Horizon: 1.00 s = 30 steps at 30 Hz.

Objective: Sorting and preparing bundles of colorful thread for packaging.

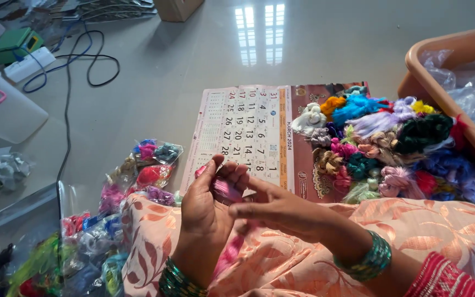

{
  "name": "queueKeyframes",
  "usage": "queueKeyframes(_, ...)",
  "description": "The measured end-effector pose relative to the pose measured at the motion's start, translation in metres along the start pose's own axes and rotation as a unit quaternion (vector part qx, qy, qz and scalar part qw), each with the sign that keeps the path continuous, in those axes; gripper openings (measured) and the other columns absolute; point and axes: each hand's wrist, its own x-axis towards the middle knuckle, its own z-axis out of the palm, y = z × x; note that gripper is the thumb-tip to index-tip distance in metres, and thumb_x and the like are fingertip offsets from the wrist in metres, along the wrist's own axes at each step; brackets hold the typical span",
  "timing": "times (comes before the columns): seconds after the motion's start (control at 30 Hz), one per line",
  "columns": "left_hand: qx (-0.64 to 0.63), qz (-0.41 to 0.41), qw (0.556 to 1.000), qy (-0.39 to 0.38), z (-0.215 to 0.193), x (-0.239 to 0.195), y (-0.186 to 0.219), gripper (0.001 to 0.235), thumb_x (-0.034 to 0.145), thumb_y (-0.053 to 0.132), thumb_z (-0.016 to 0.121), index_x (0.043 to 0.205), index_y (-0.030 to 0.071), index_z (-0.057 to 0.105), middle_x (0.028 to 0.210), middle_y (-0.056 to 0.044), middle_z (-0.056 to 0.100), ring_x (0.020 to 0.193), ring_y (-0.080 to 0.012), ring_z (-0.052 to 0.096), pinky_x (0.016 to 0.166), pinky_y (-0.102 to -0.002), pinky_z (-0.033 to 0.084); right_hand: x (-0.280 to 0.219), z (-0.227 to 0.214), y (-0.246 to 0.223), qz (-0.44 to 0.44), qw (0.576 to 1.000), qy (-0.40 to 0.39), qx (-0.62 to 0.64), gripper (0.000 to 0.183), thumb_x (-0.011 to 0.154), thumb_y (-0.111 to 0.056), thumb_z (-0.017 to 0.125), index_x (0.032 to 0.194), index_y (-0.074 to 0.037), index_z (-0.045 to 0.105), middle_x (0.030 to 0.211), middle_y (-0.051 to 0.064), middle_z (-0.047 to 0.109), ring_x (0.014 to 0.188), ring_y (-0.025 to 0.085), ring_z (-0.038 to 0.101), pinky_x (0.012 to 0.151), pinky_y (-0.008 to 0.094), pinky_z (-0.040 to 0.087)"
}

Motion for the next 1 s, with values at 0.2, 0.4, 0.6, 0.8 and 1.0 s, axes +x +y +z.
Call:
queueKeyframes(0.2, -0.040, 0.015, 0.999, -0.003, -0.002, -0.025, -0.003, 0.024, 0.104, 0.024, 0.046, 0.111, 0.005, 0.059, 0.098, -0.016, 0.073, 0.098, -0.0290, 0.072, 0.091, -0.044, 0.058, -0.022, 0.010, -0.034, 0.063, 0.945, 0.114, -0.300, 0.039, 0.094, -0.030, 0.067, 0.122, -0.002, 0.071, 0.080, 0.003, 0.069, 0.062, 0.008, 0.059, 0.050, 0.025, 0.049)
queueKeyframes(0.4, -0.045, -0.106, 0.990, -0.076, -0.008, -0.040, -0.022, 0.027, 0.105, 0.028, 0.050, 0.120, 0.011, 0.063, 0.078, -0.002, 0.068, 0.069, -0.0142, 0.062, 0.064, -0.033, 0.051, -0.060, 0.014, -0.068, 0.022, 0.879, 0.152, -0.451, 0.030, 0.090, -0.023, 0.071, 0.112, -0.005, 0.080, 0.083, 0.003, 0.079, 0.073, 0.008, 0.068, 0.065, 0.026, 0.057)
queueKeyframes(0.6, -0.096, -0.174, 0.946, -0.255, -0.012, -0.042, -0.041, 0.027, 0.112, 0.025, 0.049, 0.128, 0.005, 0.059, 0.064, 0.000, 0.049, 0.059, -0.0127, 0.051, 0.058, -0.029, 0.044, -0.093, 0.048, -0.096, 0.079, 0.798, 0.204, -0.561, 0.035, 0.089, -0.027, 0.073, 0.119, -0.011, 0.078, 0.087, 0.003, 0.082, 0.077, 0.010, 0.072, 0.070, 0.027, 0.060)
queueKeyframes(0.8, -0.103, -0.162, 0.966, -0.172, -0.018, -0.025, -0.036, 0.025, 0.106, 0.023, 0.048, 0.125, 0.007, 0.056, 0.063, 0.000, 0.049, 0.060, -0.0157, 0.052, 0.059, -0.032, 0.044, -0.117, 0.058, -0.120, 0.118, 0.765, 0.268, -0.574, 0.036, 0.087, -0.029, 0.073, 0.122, -0.017, 0.077, 0.098, 0.002, 0.082, 0.089, 0.011, 0.080, 0.082, 0.027, 0.065)
queueKeyframes(1.0, -0.039, -0.180, 0.975, -0.126, -0.060, 0.005, -0.079, 0.027, 0.103, 0.019, 0.049, 0.126, 0.006, 0.057, 0.063, 0.000, 0.049, 0.066, -0.0186, 0.059, 0.078, -0.040, 0.057, -0.139, 0.072, -0.141, 0.115, 0.716, 0.310, -0.615, 0.033, 0.088, -0.031, 0.073, 0.116, -0.015, 0.080, 0.098, 0.002, 0.079, 0.089, 0.012, 0.079, 0.083, 0.028, 0.064)
